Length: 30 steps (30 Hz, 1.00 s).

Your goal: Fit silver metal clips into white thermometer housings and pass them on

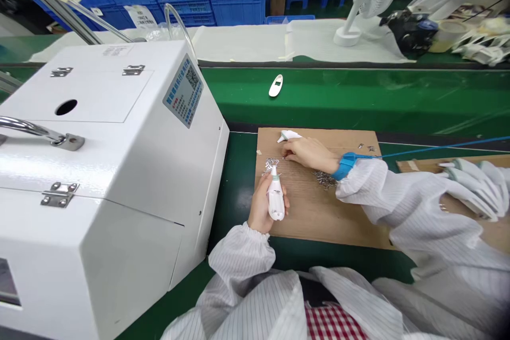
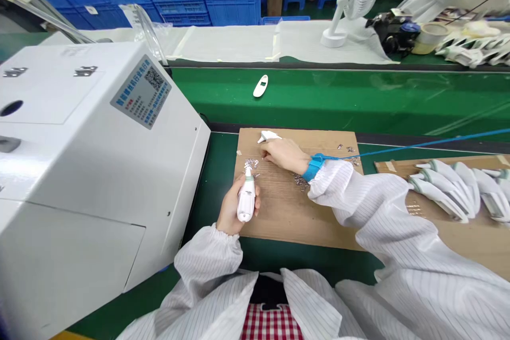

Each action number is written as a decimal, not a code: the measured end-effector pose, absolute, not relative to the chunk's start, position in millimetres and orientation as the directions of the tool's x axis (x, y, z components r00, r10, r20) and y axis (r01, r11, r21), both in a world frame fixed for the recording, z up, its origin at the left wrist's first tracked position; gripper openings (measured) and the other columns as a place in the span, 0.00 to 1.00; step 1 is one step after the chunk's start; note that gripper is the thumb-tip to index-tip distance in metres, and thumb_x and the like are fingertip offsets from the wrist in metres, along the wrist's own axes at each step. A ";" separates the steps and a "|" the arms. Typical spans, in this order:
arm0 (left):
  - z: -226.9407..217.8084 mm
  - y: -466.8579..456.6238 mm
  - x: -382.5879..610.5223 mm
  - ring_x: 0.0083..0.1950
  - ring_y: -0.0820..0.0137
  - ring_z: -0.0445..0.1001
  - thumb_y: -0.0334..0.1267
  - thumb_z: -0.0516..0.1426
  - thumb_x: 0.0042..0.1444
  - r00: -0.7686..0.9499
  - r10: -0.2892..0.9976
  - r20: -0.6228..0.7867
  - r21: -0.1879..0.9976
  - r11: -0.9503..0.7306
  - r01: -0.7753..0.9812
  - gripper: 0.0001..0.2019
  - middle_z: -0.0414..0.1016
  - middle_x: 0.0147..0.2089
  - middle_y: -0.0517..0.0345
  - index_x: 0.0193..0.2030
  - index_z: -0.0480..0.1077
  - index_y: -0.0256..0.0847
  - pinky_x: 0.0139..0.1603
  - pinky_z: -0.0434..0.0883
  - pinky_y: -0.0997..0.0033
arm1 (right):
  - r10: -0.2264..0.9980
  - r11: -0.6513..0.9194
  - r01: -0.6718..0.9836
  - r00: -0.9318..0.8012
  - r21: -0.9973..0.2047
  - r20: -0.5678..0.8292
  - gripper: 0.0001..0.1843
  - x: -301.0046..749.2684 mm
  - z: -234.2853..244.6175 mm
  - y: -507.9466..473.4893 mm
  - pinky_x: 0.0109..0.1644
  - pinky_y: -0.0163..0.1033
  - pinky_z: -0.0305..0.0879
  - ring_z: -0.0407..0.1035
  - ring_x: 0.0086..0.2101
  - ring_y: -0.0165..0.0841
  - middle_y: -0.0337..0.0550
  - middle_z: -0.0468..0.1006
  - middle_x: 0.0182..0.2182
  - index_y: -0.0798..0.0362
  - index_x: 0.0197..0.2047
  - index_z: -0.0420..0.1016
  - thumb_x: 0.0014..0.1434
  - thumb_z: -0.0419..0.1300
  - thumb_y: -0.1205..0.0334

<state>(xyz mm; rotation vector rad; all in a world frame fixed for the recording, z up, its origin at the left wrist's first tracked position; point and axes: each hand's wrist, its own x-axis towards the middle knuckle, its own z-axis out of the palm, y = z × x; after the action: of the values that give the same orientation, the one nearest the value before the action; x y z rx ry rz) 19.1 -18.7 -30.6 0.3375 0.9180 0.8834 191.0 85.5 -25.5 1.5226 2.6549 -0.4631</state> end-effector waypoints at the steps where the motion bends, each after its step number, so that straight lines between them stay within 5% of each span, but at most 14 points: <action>1: -30.8 -18.8 19.3 0.17 0.71 0.67 0.46 0.53 0.60 0.302 0.781 -0.546 0.596 0.616 -0.515 0.15 0.69 0.25 0.63 0.50 0.59 0.43 0.12 0.64 0.76 | 0.827 0.483 0.839 -0.531 -0.250 -0.185 0.09 191.5 -26.4 87.6 0.38 0.38 0.59 0.72 0.44 0.37 0.42 0.78 0.47 0.50 0.44 0.76 0.64 0.55 0.62; 5: -31.5 -18.7 19.1 0.16 0.72 0.67 0.46 0.53 0.60 0.301 0.781 -0.547 0.597 0.616 -0.514 0.14 0.69 0.25 0.63 0.49 0.59 0.43 0.11 0.64 0.76 | 0.783 0.531 0.796 -0.592 -0.291 -0.190 0.08 189.7 -26.9 98.3 0.37 0.37 0.56 0.70 0.46 0.36 0.40 0.77 0.48 0.48 0.42 0.76 0.62 0.57 0.64; 10: -31.6 -19.2 17.4 0.16 0.71 0.67 0.47 0.53 0.60 0.301 0.787 -0.538 0.603 0.609 -0.515 0.13 0.70 0.25 0.62 0.46 0.59 0.43 0.12 0.64 0.76 | 0.783 0.513 0.806 -0.581 -0.295 -0.224 0.04 186.4 -22.6 106.1 0.31 0.38 0.50 0.69 0.37 0.36 0.45 0.78 0.36 0.52 0.34 0.75 0.58 0.58 0.68; 15: -30.5 -18.4 18.8 0.16 0.72 0.67 0.47 0.54 0.59 0.281 0.783 -0.555 0.595 0.610 -0.524 0.13 0.69 0.24 0.63 0.45 0.59 0.43 0.12 0.64 0.76 | 0.837 0.422 0.843 -0.503 -0.334 -0.214 0.04 184.3 -9.8 87.9 0.32 0.37 0.54 0.69 0.32 0.34 0.44 0.77 0.33 0.53 0.33 0.74 0.57 0.58 0.67; 21: -27.2 -10.1 35.6 0.16 0.72 0.66 0.47 0.52 0.60 0.212 0.820 -0.531 0.609 0.544 -0.578 0.13 0.68 0.24 0.63 0.45 0.62 0.41 0.14 0.62 0.75 | 0.929 0.239 0.501 -0.368 -0.832 0.045 0.09 177.6 16.6 30.0 0.43 0.37 0.66 0.74 0.38 0.33 0.39 0.81 0.37 0.51 0.44 0.75 0.59 0.61 0.60; 30: -10.9 -6.6 52.8 0.18 0.75 0.65 0.41 0.55 0.60 0.088 0.881 -0.466 0.685 0.422 -0.594 0.08 0.66 0.24 0.64 0.43 0.63 0.42 0.19 0.64 0.74 | 0.926 0.319 0.622 -0.365 -0.715 0.096 0.11 179.0 28.5 0.9 0.37 0.36 0.66 0.77 0.38 0.35 0.37 0.83 0.39 0.47 0.48 0.76 0.63 0.58 0.63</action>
<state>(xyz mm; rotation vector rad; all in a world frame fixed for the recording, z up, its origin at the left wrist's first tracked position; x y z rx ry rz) 52.8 -6.6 -10.9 0.3601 0.9727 1.1332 179.0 0.9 28.5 1.9000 2.9172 -1.1258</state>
